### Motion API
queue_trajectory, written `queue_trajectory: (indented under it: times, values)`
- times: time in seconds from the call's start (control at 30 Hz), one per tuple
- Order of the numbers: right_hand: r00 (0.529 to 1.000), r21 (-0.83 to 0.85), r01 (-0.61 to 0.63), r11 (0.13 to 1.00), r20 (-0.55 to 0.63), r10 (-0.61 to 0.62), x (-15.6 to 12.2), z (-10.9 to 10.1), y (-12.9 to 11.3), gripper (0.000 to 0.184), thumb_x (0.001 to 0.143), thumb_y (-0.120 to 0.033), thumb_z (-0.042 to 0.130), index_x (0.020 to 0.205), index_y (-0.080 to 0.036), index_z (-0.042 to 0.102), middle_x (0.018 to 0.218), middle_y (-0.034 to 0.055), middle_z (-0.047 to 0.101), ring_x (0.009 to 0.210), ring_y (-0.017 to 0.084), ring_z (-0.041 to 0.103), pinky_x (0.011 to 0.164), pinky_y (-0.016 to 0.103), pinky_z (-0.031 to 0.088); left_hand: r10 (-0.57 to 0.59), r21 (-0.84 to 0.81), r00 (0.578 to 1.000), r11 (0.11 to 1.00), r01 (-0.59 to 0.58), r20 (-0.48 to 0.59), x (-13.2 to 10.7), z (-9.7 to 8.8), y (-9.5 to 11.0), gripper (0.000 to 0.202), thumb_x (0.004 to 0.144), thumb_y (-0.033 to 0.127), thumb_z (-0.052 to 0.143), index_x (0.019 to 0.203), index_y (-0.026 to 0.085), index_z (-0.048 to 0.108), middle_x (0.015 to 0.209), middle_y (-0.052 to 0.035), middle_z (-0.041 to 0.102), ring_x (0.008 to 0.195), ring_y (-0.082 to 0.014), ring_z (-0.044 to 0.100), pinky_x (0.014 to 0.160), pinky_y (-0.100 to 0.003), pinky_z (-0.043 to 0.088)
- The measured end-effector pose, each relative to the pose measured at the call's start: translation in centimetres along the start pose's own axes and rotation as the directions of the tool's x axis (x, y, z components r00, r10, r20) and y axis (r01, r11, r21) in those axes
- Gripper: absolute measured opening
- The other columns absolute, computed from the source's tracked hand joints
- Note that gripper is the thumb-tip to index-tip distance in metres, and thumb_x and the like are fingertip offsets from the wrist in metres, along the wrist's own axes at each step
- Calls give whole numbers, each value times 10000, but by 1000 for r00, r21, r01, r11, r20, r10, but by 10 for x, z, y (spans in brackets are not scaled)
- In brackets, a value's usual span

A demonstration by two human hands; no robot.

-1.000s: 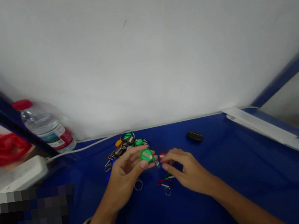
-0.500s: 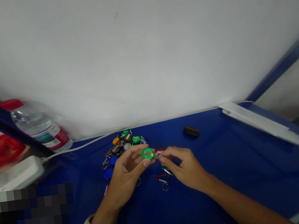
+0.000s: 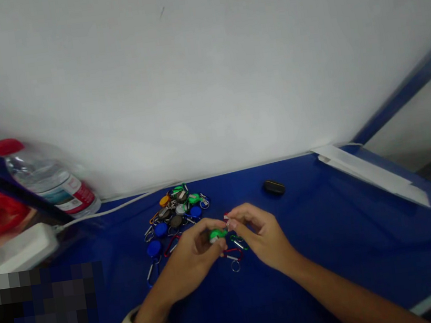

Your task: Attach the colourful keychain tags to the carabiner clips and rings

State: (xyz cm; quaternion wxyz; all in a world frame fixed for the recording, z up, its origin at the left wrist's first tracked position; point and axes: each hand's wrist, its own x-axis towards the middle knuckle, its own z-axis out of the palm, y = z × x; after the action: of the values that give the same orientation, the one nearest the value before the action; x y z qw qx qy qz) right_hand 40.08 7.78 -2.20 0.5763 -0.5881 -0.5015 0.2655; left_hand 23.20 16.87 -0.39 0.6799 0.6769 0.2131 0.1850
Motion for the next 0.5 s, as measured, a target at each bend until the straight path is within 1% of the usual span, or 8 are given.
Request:
queue_trajectory:
  times: [0.1, 0.17, 0.27, 0.33, 0.4, 0.43, 0.47, 0.5]
  values:
    - [999, -70, 51, 996, -7, -52, -2, 3, -2, 170, 932, -352, 665, 944, -182, 673, 785, 30, 716, 691, 145, 651, 642, 258, 483, -19, 109, 1000, 994, 20, -15, -1, 1, 1, 286, 937, 419, 639, 1054, 158, 649, 898, -36, 662, 729, -133, 582, 670, -259, 484]
    - [990, -182, 138, 974, 0, -140, -2, 2, -3, 93, 929, -281, 654, 906, -193, 667, 768, 21, 710, 681, 144, 647, 650, 262, 470, -6, 192, 999, 981, 14, -43, -2, 1, 3, 242, 943, 400, 626, 967, 159, 648, 816, -13, 636, 686, -126, 553, 637, -247, 453]
    - [949, -406, 312, 859, 87, -303, -2, -1, -4, 90, 930, -187, 604, 857, -201, 654, 790, 31, 710, 713, 159, 638, 724, 301, 455, 33, 278, 998, 960, -17, -54, -2, 3, 5, 200, 945, 361, 615, 920, 166, 651, 832, -21, 656, 742, -147, 573, 681, -258, 449]
    - [926, -515, 374, 772, 156, -344, -2, -3, -4, 113, 921, -157, 591, 825, -196, 636, 782, 37, 704, 714, 169, 620, 754, 327, 425, 49, 297, 997, 954, -31, -53, -2, 4, 5, 184, 952, 345, 599, 926, 171, 656, 871, -29, 675, 791, -161, 589, 721, -270, 453]
    - [924, -582, 375, 721, 179, -337, -3, -3, -4, 145, 918, -149, 584, 781, -192, 609, 770, 40, 696, 712, 176, 605, 759, 337, 393, 55, 299, 997, 954, -35, -59, -2, 6, 3, 171, 955, 332, 591, 933, 177, 659, 888, -29, 681, 803, -163, 593, 726, -268, 449]
    - [931, -599, 357, 717, 170, -322, -3, -3, -5, 163, 921, -153, 579, 764, -191, 597, 761, 38, 689, 707, 175, 599, 758, 336, 381, 51, 294, 996, 955, -28, -69, -1, 7, 2, 168, 953, 331, 591, 928, 178, 656, 873, -24, 676, 783, -157, 588, 706, -263, 442]
    - [943, -601, 323, 731, 146, -298, -3, -3, -5, 184, 927, -165, 576, 745, -192, 585, 740, 32, 677, 693, 170, 589, 748, 330, 374, 43, 288, 996, 958, -17, -83, -1, 7, 1, 173, 952, 337, 593, 920, 177, 651, 842, -17, 663, 749, -150, 579, 680, -259, 432]
    - [960, -581, 271, 767, 110, -256, -3, -2, -5, 211, 936, -187, 575, 725, -193, 571, 706, 22, 658, 668, 161, 576, 726, 317, 371, 31, 281, 995, 960, -2, -98, -1, 8, 1, 187, 951, 349, 592, 909, 175, 644, 804, -9, 645, 711, -144, 566, 653, -257, 420]
